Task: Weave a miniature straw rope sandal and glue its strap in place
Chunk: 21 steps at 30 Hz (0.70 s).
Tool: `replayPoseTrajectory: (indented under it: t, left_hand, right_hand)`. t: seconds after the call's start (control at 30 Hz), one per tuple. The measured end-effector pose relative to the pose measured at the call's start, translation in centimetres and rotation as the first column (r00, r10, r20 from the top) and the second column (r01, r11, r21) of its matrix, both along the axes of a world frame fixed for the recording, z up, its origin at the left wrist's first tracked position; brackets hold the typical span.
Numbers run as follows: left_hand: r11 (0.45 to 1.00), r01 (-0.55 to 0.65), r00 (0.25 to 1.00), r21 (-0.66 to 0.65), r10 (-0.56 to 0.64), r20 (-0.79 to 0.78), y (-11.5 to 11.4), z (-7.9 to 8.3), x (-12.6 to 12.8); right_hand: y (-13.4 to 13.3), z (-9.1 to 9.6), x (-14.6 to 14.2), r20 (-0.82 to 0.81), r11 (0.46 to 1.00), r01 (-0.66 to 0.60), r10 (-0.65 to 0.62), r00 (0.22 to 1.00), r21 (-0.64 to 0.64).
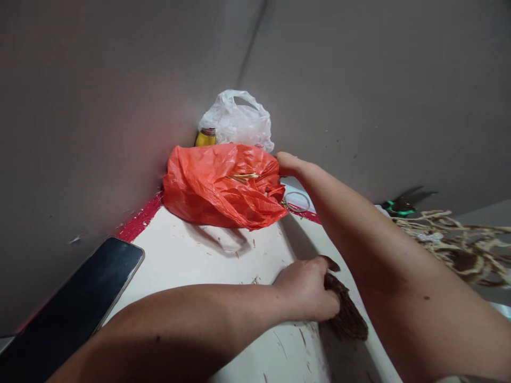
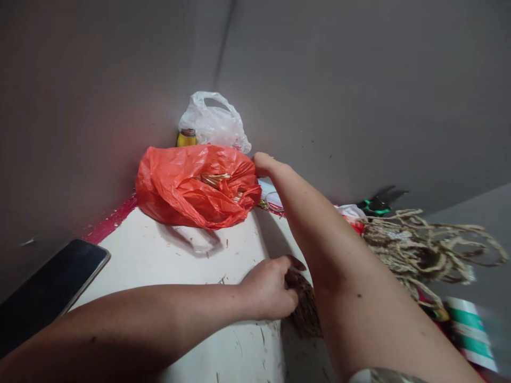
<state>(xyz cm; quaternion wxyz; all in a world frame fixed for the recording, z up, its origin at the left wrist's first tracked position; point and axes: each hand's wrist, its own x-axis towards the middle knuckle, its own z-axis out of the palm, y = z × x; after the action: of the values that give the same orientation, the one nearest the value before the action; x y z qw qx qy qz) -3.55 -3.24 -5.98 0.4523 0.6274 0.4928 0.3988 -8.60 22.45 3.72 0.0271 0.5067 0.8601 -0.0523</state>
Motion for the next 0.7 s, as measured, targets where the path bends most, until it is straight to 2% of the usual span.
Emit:
replayPoseTrajectory:
  t: [0.13, 0.27, 0.5, 0.7]
  left_hand:
    - [1.000, -0.006, 1.000, 0.004, 0.006, 0.003, 0.0, -0.1, 0.0]
    - [1.000, -0.019, 1.000, 0.021, 0.019, 0.006, 0.1, -0.4, 0.2]
    - [0.998, -0.035, 0.999, 0.042, 0.035, 0.020, 0.4, -1.1, 0.6]
    - [0.998, -0.037, 0.999, 0.047, 0.036, 0.030, 0.5, -1.5, 0.8]
  right_hand:
    - [-0.7, 0.7, 0.2, -0.017, 0.994, 0.079, -0.080, 0.997, -0.081]
    - [-1.0, 1.1, 0.6, -0.121, 0.985, 0.115, -0.131, 0.984, -0.127]
    - [-0.9, 0.9, 1.6, -0.362, 0.969, 0.093, -0.174, 0.916, -0.230]
    - [-0.6, 0.8, 1.8, -0.480, 0.951, 0.100, -0.236, 0.845, -0.292]
